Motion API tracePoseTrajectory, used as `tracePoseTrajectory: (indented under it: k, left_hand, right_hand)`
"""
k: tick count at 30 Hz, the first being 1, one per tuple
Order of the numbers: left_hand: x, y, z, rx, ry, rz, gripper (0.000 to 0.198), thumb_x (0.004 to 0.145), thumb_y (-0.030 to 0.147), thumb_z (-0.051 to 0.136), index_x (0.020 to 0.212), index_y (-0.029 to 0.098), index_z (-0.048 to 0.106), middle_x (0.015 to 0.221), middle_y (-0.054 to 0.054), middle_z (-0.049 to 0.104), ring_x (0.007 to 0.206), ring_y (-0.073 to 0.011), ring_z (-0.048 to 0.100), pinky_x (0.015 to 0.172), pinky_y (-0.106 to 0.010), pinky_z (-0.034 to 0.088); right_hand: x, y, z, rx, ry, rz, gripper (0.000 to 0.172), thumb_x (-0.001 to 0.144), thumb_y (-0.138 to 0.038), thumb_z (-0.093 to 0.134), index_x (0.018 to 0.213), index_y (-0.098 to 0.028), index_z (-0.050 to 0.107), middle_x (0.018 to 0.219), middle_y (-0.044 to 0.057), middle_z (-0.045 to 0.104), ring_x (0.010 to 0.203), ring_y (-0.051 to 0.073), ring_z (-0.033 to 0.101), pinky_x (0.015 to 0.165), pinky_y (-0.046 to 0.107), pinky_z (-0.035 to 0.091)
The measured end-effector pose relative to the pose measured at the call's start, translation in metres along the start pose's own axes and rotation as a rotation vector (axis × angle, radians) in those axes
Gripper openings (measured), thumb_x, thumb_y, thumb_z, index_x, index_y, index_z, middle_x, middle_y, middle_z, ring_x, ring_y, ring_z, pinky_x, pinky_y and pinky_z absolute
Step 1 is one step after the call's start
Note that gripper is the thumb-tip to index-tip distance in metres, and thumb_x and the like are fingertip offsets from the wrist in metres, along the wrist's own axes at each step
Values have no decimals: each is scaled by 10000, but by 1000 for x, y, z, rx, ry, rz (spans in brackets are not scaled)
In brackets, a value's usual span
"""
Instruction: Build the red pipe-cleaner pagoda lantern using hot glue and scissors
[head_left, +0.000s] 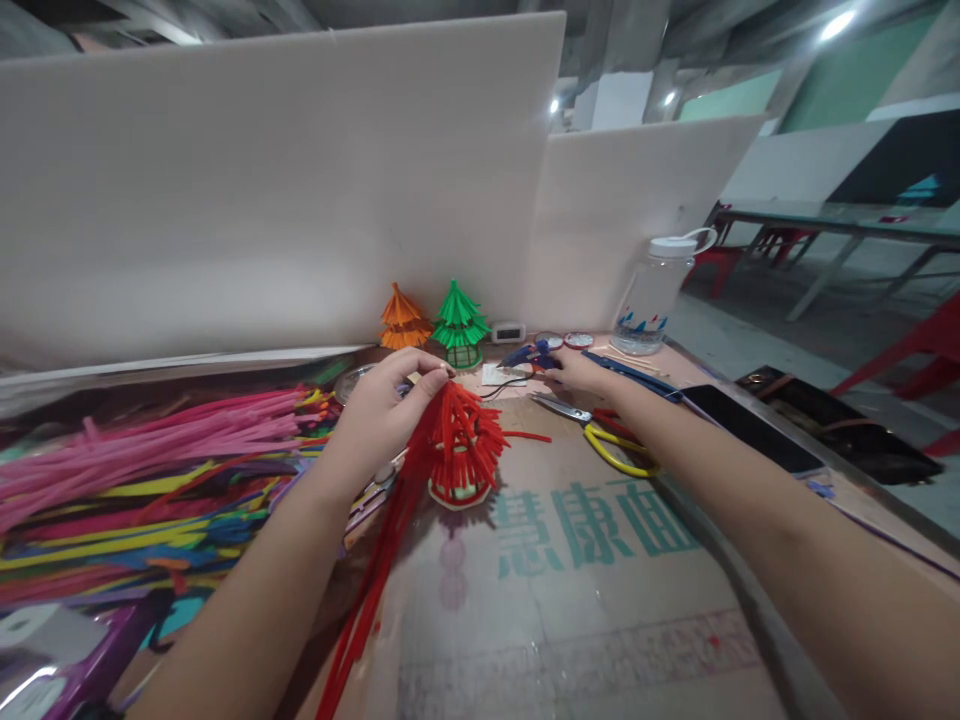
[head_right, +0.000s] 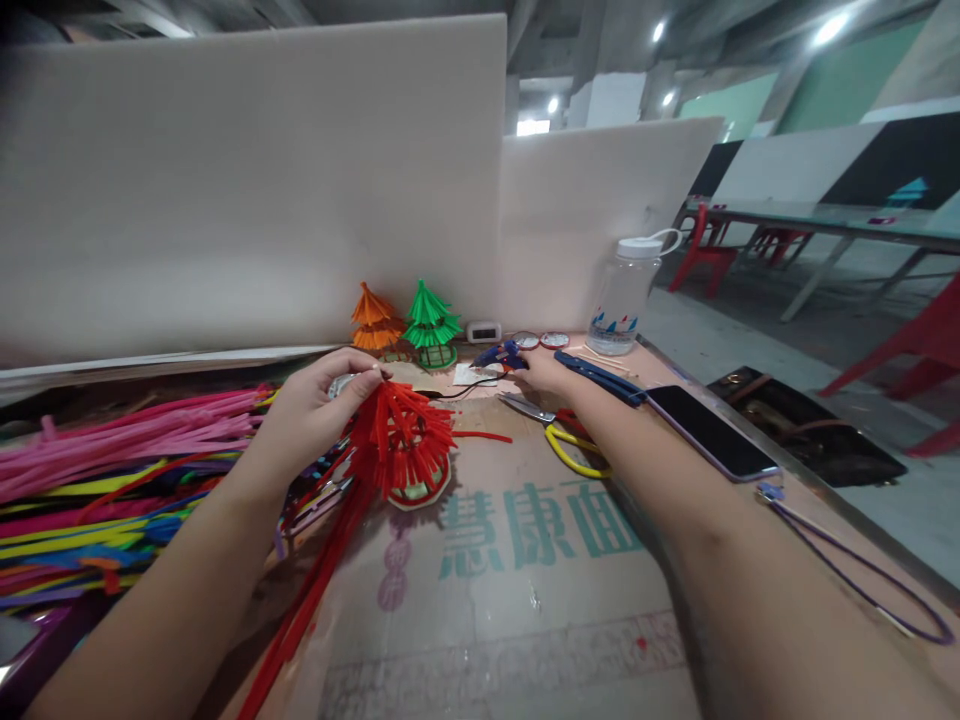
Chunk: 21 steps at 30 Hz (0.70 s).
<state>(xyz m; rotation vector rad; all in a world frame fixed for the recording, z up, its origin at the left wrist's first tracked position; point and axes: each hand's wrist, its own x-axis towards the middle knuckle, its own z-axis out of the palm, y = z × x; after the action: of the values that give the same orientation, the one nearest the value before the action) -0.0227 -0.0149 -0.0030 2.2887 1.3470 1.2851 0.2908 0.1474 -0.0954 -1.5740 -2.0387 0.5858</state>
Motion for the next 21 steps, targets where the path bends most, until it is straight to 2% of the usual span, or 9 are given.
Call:
tracePoseTrajectory:
  k: [3,9,12,14,17,19,21]
  left_hand:
    - [0,0,0,-7,3,-3,245,968,402,547,904,203,675,951,-33,722,920,-209,654,879,-307,483]
    - [0,0,0,-9,5,-2,233,968,394,551,904,206,674,950,-21,719,911,-200,649,865,-292,477]
    - [-1,0,0,-18,6,1,238,968,397,552,900,205,675,947,-22,718,914,-200,649,867,-293,474]
    - [-1,-1,0,-19,6,0,238,967,397,554,893,205,674,943,-22,718,914,-201,649,864,-294,473]
    - [-1,-1,1,-12,5,6,237,970,395,551,896,205,672,944,-23,718,915,-202,650,861,-298,472]
    - [-1,0,2,-11,9,16,229,970,384,550,896,203,669,948,-25,719,918,-202,651,865,-299,473]
    - [-1,2,2,-18,25,26,218,969,369,552,893,200,666,952,-28,721,925,-201,652,872,-297,475]
  right_hand:
    - [-1,-1,-5,-95,-28,37,321,986,-348,625,1254,-171,623,1250,97,647,1040,216,665,878,422,583]
    - [-13,-7,-11,-191,18,27,306,975,-376,632,1199,-167,647,1186,91,680,977,203,674,858,393,567]
    - [-23,-13,-16,-248,98,18,287,940,-356,649,1110,-125,675,1117,151,709,976,260,670,836,368,513]
    - [-33,-20,-16,-267,107,-19,249,943,-351,618,1032,-128,688,1057,169,721,959,275,663,799,342,477]
    - [-57,-36,-5,-239,-36,-152,221,940,-383,603,964,-186,701,956,93,737,856,223,661,710,289,446]
    - [-75,-48,10,-204,-149,-246,246,890,-436,668,997,-217,700,948,52,737,816,200,652,673,268,433]
    - [-91,-57,25,-178,-195,-309,299,816,-449,750,997,-220,687,975,49,728,834,200,638,680,265,424]
